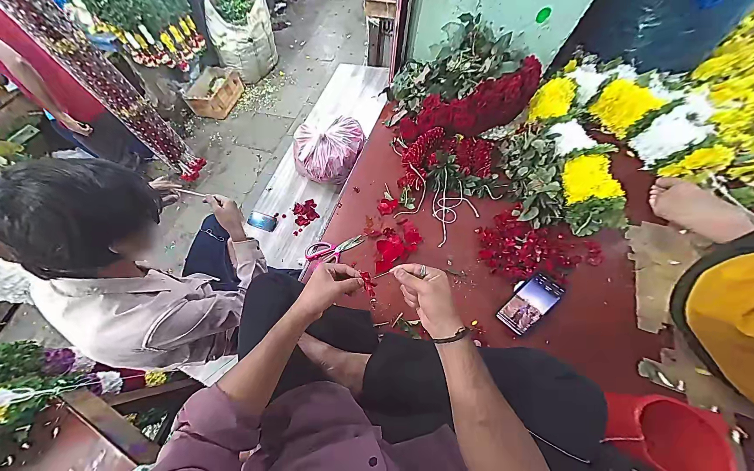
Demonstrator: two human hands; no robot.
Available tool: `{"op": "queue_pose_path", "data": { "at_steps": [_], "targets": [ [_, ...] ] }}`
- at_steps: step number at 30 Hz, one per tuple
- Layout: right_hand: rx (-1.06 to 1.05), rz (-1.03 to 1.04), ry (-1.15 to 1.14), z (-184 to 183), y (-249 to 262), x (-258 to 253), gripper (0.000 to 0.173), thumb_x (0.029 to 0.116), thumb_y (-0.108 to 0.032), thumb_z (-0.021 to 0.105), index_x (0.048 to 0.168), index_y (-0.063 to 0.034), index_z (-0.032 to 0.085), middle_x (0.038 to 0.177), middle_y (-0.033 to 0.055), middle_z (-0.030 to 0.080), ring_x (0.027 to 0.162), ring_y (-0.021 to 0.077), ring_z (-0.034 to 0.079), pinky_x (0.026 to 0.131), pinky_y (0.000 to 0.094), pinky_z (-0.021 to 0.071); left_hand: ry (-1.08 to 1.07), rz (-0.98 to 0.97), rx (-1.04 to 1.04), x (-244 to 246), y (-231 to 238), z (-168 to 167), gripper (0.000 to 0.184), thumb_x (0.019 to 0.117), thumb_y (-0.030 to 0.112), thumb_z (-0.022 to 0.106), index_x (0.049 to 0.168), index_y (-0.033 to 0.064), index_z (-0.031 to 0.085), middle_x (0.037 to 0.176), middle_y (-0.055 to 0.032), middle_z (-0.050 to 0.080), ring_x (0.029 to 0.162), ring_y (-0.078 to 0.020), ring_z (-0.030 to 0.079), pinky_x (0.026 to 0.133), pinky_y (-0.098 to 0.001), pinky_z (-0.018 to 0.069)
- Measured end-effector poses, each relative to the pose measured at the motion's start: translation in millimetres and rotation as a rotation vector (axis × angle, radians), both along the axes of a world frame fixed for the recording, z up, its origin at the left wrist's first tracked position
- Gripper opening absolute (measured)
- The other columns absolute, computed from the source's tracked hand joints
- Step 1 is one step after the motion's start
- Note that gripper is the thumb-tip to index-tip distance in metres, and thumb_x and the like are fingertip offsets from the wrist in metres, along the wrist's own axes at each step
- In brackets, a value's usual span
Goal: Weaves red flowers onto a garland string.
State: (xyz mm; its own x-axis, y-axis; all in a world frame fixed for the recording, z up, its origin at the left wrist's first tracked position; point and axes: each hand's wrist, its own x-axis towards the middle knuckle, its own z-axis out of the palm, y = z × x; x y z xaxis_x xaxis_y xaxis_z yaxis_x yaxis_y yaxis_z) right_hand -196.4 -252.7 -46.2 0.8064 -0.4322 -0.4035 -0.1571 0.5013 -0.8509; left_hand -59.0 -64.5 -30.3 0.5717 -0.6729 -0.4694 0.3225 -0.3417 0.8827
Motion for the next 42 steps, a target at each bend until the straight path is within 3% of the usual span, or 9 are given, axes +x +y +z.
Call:
{"op": "queue_pose_path", "data": {
  "at_steps": [5,11,14,19,22,25,29,36,42],
  "targets": [
    [0.045,-0.016,-0.006,2.0,-2.0,-0.5,0.011,0.0952,-0.008,0.069,0.098,0.0003,0.076,0.053,-0.0034,0.042,0.041,0.0021,0.029,0.039,0.0192,0.0265,-0.059,-0.084,-0.046,0.5,3.5,-8.2,0.012,0.0946,0.011,0.074,0.098,-0.0006,0.073,0.087,-0.0078,0.075,0.075,-0.0162,0.071,0.075,-0.0340,0.0619],
    [-0.127,0.088,0.093,-13.1,3.4,0.0,0.011,0.0935,-0.012,0.072,0.096,-0.0031,0.078,0.060,-0.0029,0.056,0.044,0.0026,0.035,0.041,0.0213,0.0295,0.487,0.215,-0.219,0.6,0.5,-9.3,0.021,0.1047,0.007,0.048,0.090,0.0053,0.063,0.077,-0.0023,0.062,0.071,-0.0123,0.062,0.074,-0.0313,0.0567],
    [-0.330,0.297,0.077,-20.9,24.4,2.0,0.011,0.0932,-0.015,0.073,0.094,-0.0069,0.080,0.079,-0.0005,0.074,0.066,0.0037,0.064,0.063,0.0245,0.0535,0.575,0.391,-0.214,1.0,-4.4,-9.7,0.020,0.1074,0.011,0.046,0.097,0.0038,0.062,0.079,-0.0045,0.062,0.071,-0.0141,0.063,0.074,-0.0315,0.0576],
    [-0.349,0.412,-0.131,-6.5,41.5,1.5,0.012,0.0951,-0.012,0.070,0.095,-0.0058,0.080,0.085,0.0004,0.077,0.077,0.0026,0.069,0.075,0.0227,0.0574,0.521,0.417,-0.116,-7.1,-9.1,-18.8,0.017,0.1052,0.012,0.051,0.096,0.0031,0.062,0.078,-0.0045,0.061,0.070,-0.0137,0.060,0.073,-0.0325,0.0558],
    [-0.265,0.316,-0.152,3.1,27.1,-1.3,0.011,0.0947,-0.009,0.071,0.097,-0.0038,0.080,0.084,0.0023,0.076,0.072,0.0045,0.067,0.069,0.0235,0.0564,0.518,0.426,-0.089,-7.7,-7.5,-22.3,0.016,0.1051,0.010,0.051,0.100,0.0010,0.063,0.079,-0.0062,0.062,0.070,-0.0151,0.062,0.073,-0.0332,0.0571],
    [-0.129,0.255,-0.103,4.2,18.3,-2.6,0.011,0.0943,-0.010,0.071,0.097,-0.0035,0.079,0.072,-0.0011,0.068,0.051,-0.0001,0.042,0.047,0.0186,0.0345,0.558,0.460,-0.081,-9.0,-8.4,-17.5,0.015,0.1052,0.009,0.051,0.102,0.0010,0.063,0.080,-0.0065,0.062,0.070,-0.0153,0.063,0.071,-0.0323,0.0578],
    [-0.265,0.388,-0.087,-6.9,30.7,-0.1,0.011,0.0944,-0.012,0.071,0.096,-0.0053,0.080,0.082,0.0009,0.076,0.071,0.0028,0.066,0.069,0.0230,0.0559,0.659,0.505,-0.148,-11.7,-12.3,-8.4,0.020,0.1069,0.013,0.048,0.098,0.0030,0.062,0.077,-0.0056,0.061,0.068,-0.0143,0.061,0.072,-0.0320,0.0571],
    [-0.259,0.360,-0.208,1.1,36.4,0.6,0.011,0.0945,-0.006,0.070,0.097,-0.0017,0.080,0.088,0.0042,0.077,0.079,0.0061,0.070,0.077,0.0248,0.0591,0.676,0.500,-0.136,-16.4,-14.9,-8.4,0.019,0.1058,0.013,0.050,0.099,0.0024,0.063,0.077,-0.0066,0.063,0.069,-0.0148,0.063,0.073,-0.0327,0.0576],
    [-0.152,0.265,-0.175,11.7,19.0,-3.9,0.012,0.0947,-0.007,0.070,0.099,-0.0030,0.080,0.082,0.0008,0.074,0.055,-0.0011,0.050,0.051,0.0172,0.0410,0.802,0.534,-0.205,-15.1,-14.1,-8.5,0.028,0.1080,0.017,0.043,0.092,0.0023,0.060,0.074,-0.0070,0.061,0.065,-0.0156,0.062,0.070,-0.0321,0.0584]
  ]
}}
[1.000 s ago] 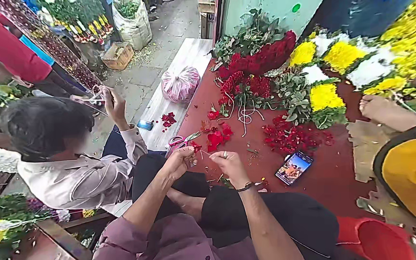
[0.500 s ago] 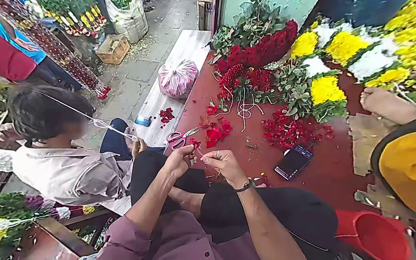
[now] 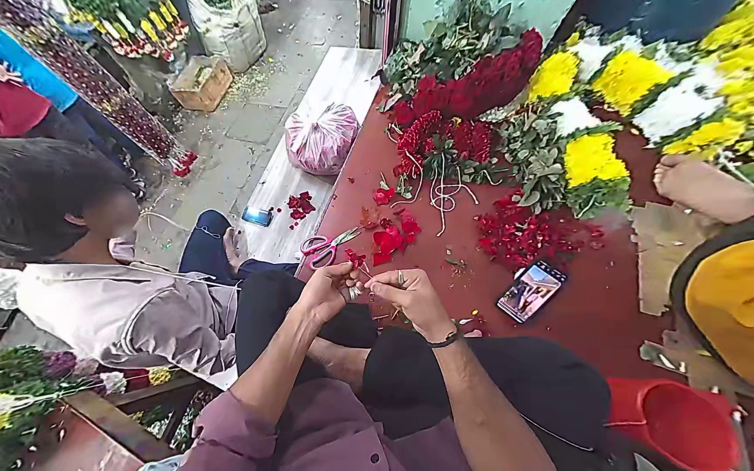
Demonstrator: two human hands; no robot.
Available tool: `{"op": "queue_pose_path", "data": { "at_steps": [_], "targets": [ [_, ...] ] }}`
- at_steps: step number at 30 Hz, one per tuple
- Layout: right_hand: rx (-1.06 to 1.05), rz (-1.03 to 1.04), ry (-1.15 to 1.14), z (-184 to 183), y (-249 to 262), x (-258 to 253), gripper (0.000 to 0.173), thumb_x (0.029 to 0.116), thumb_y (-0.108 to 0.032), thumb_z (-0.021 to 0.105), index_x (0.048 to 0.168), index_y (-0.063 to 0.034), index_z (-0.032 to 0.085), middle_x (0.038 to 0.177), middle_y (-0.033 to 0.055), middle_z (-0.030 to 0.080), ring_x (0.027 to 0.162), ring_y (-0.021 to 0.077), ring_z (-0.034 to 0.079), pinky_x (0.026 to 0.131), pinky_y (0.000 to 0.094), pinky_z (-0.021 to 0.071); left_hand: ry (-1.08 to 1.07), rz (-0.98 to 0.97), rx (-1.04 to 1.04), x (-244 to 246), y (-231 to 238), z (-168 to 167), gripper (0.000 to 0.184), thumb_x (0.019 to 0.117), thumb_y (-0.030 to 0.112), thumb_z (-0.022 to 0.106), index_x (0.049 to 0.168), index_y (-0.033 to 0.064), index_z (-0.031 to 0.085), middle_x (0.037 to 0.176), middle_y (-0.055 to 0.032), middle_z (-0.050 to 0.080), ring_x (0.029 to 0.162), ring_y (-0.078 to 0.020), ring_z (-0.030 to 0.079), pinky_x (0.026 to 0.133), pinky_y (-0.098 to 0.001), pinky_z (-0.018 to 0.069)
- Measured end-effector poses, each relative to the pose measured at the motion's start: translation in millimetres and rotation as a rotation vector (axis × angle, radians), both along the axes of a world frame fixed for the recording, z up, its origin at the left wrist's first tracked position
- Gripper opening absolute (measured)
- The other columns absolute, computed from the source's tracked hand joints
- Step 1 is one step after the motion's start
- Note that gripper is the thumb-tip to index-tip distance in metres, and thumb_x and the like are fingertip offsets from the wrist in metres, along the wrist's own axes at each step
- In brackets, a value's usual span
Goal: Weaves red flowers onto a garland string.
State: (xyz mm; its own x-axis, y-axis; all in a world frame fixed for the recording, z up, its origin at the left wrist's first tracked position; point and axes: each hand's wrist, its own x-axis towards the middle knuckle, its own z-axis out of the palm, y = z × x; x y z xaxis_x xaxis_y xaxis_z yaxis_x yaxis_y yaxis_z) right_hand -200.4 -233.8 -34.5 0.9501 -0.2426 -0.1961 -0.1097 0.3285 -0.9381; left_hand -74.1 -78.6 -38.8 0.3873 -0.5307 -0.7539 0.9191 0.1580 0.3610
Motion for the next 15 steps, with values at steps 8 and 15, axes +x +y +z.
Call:
{"op": "queue_pose_path", "data": {
  "at_steps": [8,15],
  "targets": [
    [0.015,0.024,-0.015,-0.2,6.8,1.6,0.011,0.0946,-0.008,0.070,0.098,-0.0022,0.080,0.082,0.0017,0.074,0.059,0.0002,0.054,0.055,0.0184,0.0455,-0.014,0.009,0.026,-2.3,0.1,-3.6,0.026,0.1075,0.016,0.044,0.093,0.0016,0.061,0.076,-0.0078,0.062,0.067,-0.0158,0.062,0.072,-0.0326,0.0580],
    [-0.110,0.173,-0.033,-13.1,27.2,3.8,0.011,0.0948,-0.008,0.070,0.096,-0.0026,0.079,0.086,0.0021,0.076,0.076,0.0031,0.068,0.075,0.0230,0.0577,0.045,0.033,0.062,-4.9,-3.1,7.3,0.026,0.1066,0.020,0.048,0.097,0.0003,0.063,0.077,-0.0087,0.063,0.066,-0.0147,0.063,0.069,-0.0292,0.0576]
  ]
}}
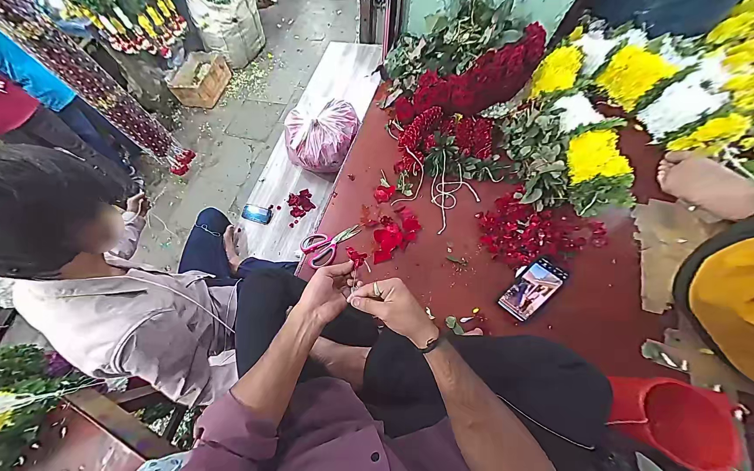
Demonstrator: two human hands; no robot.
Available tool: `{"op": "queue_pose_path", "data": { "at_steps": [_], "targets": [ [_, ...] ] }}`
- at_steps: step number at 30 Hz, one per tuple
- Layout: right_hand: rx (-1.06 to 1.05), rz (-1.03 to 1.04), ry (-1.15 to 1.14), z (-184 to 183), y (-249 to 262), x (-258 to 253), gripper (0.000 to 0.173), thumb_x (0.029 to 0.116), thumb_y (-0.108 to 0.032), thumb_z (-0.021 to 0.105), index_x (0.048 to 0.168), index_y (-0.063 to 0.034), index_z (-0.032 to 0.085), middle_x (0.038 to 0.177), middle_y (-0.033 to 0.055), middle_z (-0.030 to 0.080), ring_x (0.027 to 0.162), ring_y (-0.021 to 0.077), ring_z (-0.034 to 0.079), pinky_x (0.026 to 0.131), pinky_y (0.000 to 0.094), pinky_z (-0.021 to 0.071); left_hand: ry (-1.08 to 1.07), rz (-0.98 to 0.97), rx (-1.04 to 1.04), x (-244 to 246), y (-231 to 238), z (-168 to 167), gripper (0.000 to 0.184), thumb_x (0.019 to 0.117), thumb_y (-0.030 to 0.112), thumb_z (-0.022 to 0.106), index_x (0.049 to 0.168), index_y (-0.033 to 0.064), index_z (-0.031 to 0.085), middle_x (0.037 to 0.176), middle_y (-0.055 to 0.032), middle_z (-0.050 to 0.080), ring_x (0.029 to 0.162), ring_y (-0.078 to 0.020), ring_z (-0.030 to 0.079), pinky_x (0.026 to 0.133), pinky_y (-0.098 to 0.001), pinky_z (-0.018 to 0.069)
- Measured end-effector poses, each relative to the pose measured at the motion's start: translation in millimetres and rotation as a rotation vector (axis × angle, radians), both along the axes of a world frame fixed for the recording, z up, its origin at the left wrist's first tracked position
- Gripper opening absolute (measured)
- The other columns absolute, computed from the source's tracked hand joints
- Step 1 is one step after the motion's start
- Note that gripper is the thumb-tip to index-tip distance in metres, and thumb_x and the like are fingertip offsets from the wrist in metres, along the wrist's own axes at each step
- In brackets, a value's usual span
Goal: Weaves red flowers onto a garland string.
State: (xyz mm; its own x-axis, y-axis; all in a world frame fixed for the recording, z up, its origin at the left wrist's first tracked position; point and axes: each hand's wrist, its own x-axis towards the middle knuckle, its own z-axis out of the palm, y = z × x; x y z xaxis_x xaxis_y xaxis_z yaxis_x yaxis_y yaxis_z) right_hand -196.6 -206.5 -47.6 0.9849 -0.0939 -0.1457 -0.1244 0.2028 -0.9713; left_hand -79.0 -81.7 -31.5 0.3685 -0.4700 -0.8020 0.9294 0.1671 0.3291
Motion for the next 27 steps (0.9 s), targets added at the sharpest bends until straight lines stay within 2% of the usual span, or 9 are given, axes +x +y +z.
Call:
{"op": "queue_pose_path", "data": {
  "at_steps": [2,6,14,18,20,22,25,27],
  "targets": [
    [-0.031,0.009,0.005,-2.2,1.9,0.3,0.012,0.0951,-0.010,0.070,0.094,-0.0041,0.080,0.083,0.0006,0.075,0.073,0.0019,0.066,0.071,0.0223,0.0555,-0.001,-0.008,-0.013,-0.1,-0.3,-0.3,0.026,0.1067,0.019,0.047,0.098,0.0004,0.062,0.078,-0.0086,0.063,0.067,-0.0149,0.063,0.069,-0.0289,0.0576],
    [-0.079,0.021,0.001,-4.6,5.3,0.1,0.013,0.0961,-0.013,0.069,0.094,-0.0052,0.080,0.082,-0.0002,0.074,0.073,0.0012,0.064,0.070,0.0221,0.0538,-0.005,-0.020,0.021,-2.1,-1.9,1.9,0.025,0.1062,0.018,0.048,0.097,-0.0003,0.062,0.080,-0.0096,0.064,0.069,-0.0156,0.064,0.070,-0.0294,0.0581],
    [0.043,-0.082,-0.059,16.7,-10.5,-4.1,0.011,0.0947,-0.006,0.070,0.098,-0.0009,0.079,0.094,0.0053,0.078,0.084,0.0076,0.072,0.082,0.0257,0.0603,0.022,-0.012,-0.035,0.4,0.0,-0.7,0.029,0.1072,0.022,0.042,0.093,0.0034,0.059,0.077,-0.0072,0.061,0.067,-0.0159,0.061,0.072,-0.0336,0.0577],
    [0.066,-0.109,-0.090,19.9,-11.9,-4.2,0.012,0.0953,-0.004,0.069,0.100,0.0008,0.079,0.095,0.0073,0.077,0.085,0.0093,0.072,0.082,0.0267,0.0610,0.013,-0.026,-0.044,0.2,-0.8,1.8,0.031,0.1079,0.022,0.041,0.091,0.0041,0.059,0.075,-0.0064,0.060,0.066,-0.0159,0.061,0.071,-0.0342,0.0581],
    [0.085,-0.143,-0.080,20.8,-12.9,-4.6,0.013,0.0950,-0.004,0.069,0.101,0.0010,0.079,0.095,0.0083,0.078,0.082,0.0090,0.072,0.077,0.0258,0.0601,0.021,-0.026,-0.060,0.1,-0.7,1.7,0.031,0.1076,0.021,0.040,0.091,0.0030,0.059,0.074,-0.0070,0.060,0.065,-0.0161,0.061,0.070,-0.0341,0.0581],
    [0.124,-0.191,-0.056,23.1,-16.0,-5.1,0.013,0.0947,-0.005,0.069,0.101,0.0005,0.079,0.093,0.0080,0.077,0.072,0.0060,0.067,0.066,0.0221,0.0554,0.026,-0.035,-0.075,0.3,1.0,-0.3,0.031,0.1077,0.020,0.039,0.091,0.0025,0.059,0.074,-0.0072,0.060,0.065,-0.0163,0.061,0.071,-0.0338,0.0580],
    [0.266,-0.313,-0.005,20.9,-21.0,-5.0,0.012,0.0941,-0.006,0.070,0.100,0.0001,0.078,0.077,0.0047,0.070,0.051,0.0008,0.044,0.046,0.0181,0.0370,-0.007,-0.071,-0.059,0.8,3.4,-4.1,0.030,0.1077,0.018,0.041,0.092,0.0019,0.060,0.076,-0.0076,0.061,0.065,-0.0163,0.062,0.070,-0.0329,0.0583],
    [0.348,-0.393,0.045,15.7,-23.3,-4.4,0.013,0.0942,-0.009,0.071,0.102,-0.0004,0.078,0.064,0.0019,0.058,0.046,0.0016,0.035,0.042,0.0187,0.0309,-0.064,-0.097,-0.008,0.8,3.2,-6.1,0.025,0.1067,0.016,0.044,0.094,0.0024,0.061,0.076,-0.0072,0.062,0.065,-0.0160,0.062,0.070,-0.0328,0.0579]
  ]
}}
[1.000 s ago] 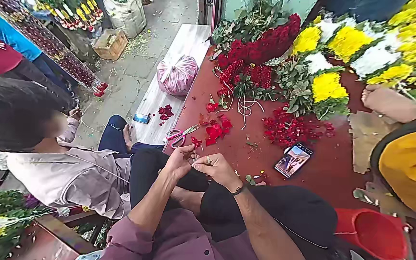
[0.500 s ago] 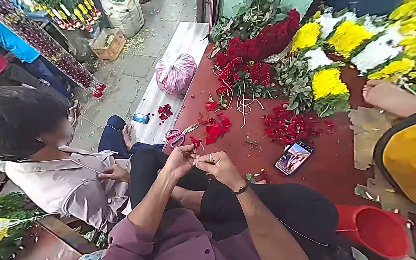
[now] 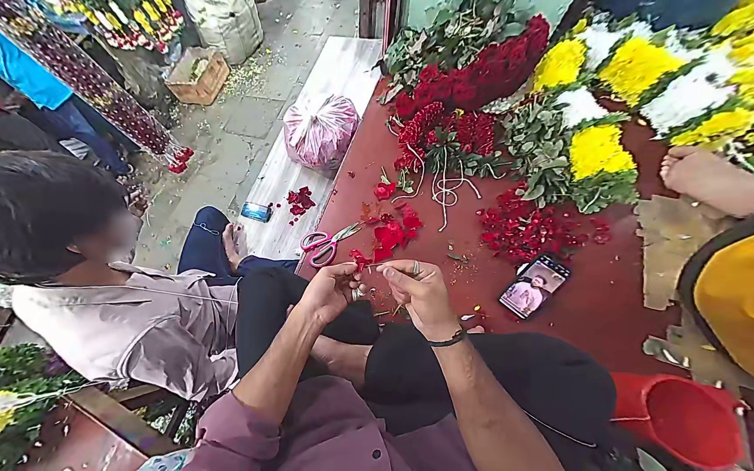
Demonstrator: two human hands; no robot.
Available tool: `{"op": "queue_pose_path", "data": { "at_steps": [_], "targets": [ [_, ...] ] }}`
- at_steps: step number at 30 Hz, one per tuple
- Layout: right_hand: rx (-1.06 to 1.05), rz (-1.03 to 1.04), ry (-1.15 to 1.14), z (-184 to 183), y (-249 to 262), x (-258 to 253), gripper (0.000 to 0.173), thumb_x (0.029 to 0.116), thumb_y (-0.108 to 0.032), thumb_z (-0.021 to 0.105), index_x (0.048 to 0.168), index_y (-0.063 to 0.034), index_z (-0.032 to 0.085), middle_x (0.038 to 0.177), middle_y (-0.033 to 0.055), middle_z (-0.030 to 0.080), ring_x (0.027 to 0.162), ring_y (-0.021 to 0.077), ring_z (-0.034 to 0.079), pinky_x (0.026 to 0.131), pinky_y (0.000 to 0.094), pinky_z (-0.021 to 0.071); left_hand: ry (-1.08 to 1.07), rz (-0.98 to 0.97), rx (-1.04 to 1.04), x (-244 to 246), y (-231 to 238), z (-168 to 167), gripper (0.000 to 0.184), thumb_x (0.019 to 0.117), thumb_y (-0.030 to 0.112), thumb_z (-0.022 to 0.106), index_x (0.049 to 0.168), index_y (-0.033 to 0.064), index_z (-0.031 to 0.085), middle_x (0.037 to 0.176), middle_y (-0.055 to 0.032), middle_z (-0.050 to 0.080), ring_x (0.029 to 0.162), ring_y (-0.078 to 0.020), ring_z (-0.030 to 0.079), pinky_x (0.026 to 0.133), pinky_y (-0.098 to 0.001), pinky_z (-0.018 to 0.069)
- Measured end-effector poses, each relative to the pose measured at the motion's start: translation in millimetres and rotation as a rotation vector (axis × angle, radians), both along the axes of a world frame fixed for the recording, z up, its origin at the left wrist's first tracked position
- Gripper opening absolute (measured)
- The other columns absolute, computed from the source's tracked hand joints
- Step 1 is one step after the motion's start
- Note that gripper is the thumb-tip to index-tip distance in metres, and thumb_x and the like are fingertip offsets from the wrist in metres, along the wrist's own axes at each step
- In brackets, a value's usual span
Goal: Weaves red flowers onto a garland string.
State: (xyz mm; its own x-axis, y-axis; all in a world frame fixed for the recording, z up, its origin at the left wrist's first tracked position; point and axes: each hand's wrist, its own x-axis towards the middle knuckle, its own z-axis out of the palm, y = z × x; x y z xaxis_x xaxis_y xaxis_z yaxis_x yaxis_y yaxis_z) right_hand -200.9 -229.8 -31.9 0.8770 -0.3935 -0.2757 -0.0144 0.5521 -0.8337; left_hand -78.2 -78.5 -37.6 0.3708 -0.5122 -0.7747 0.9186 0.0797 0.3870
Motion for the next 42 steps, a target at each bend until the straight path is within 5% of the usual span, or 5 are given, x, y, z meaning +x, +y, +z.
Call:
{"op": "queue_pose_path", "data": {
  "at_steps": [7,12,24,35,42],
  "targets": [
    [-0.136,0.195,0.007,4.0,7.1,0.6,0.012,0.0946,-0.008,0.071,0.099,-0.0014,0.079,0.078,0.0021,0.072,0.051,-0.0005,0.045,0.048,0.0176,0.0384,-0.219,-0.085,0.157,-3.8,-0.2,-2.5,0.018,0.1045,0.011,0.052,0.100,-0.0009,0.065,0.084,-0.0097,0.067,0.074,-0.0179,0.066,0.076,-0.0364,0.0589],
    [0.089,-0.104,0.148,-9.0,0.0,3.7,0.014,0.0968,-0.010,0.067,0.102,0.0001,0.076,0.053,-0.0029,0.041,0.042,0.0029,0.029,0.040,0.0203,0.0280,-0.427,-0.243,0.191,-2.8,3.2,-2.6,0.017,0.1030,0.007,0.057,0.092,-0.0019,0.066,0.077,-0.0076,0.065,0.066,-0.0147,0.061,0.068,-0.0314,0.0556],
    [0.037,-0.010,0.245,-16.1,11.9,4.5,0.012,0.0947,-0.010,0.071,0.099,-0.0015,0.077,0.054,-0.0021,0.045,0.042,0.0028,0.029,0.040,0.0205,0.0271,-1.122,-0.759,0.738,2.2,19.4,-2.9,0.033,0.0901,0.036,0.079,0.101,0.0084,0.066,0.083,-0.0024,0.070,0.076,-0.0145,0.069,0.075,-0.0399,0.0598],
    [-0.099,0.064,0.254,-13.7,21.7,5.6,0.009,0.0936,-0.009,0.073,0.097,-0.0020,0.078,0.066,0.0020,0.063,0.045,0.0030,0.035,0.043,0.0208,0.0304,-1.338,-1.113,0.735,-2.2,31.3,-6.2,0.032,0.1062,0.031,0.052,0.101,0.0057,0.071,0.099,-0.0100,0.070,0.098,-0.0247,0.069,0.092,-0.0477,0.0552],
    [-0.113,0.067,0.261,-17.2,15.9,5.2,0.010,0.0945,-0.011,0.073,0.098,-0.0030,0.078,0.063,0.0008,0.058,0.045,0.0033,0.033,0.043,0.0214,0.0286,-1.283,-1.086,0.539,5.1,38.4,-6.5,0.032,0.1041,0.035,0.057,0.100,0.0064,0.072,0.089,-0.0063,0.071,0.086,-0.0173,0.068,0.084,-0.0415,0.0565]
  ]
}}
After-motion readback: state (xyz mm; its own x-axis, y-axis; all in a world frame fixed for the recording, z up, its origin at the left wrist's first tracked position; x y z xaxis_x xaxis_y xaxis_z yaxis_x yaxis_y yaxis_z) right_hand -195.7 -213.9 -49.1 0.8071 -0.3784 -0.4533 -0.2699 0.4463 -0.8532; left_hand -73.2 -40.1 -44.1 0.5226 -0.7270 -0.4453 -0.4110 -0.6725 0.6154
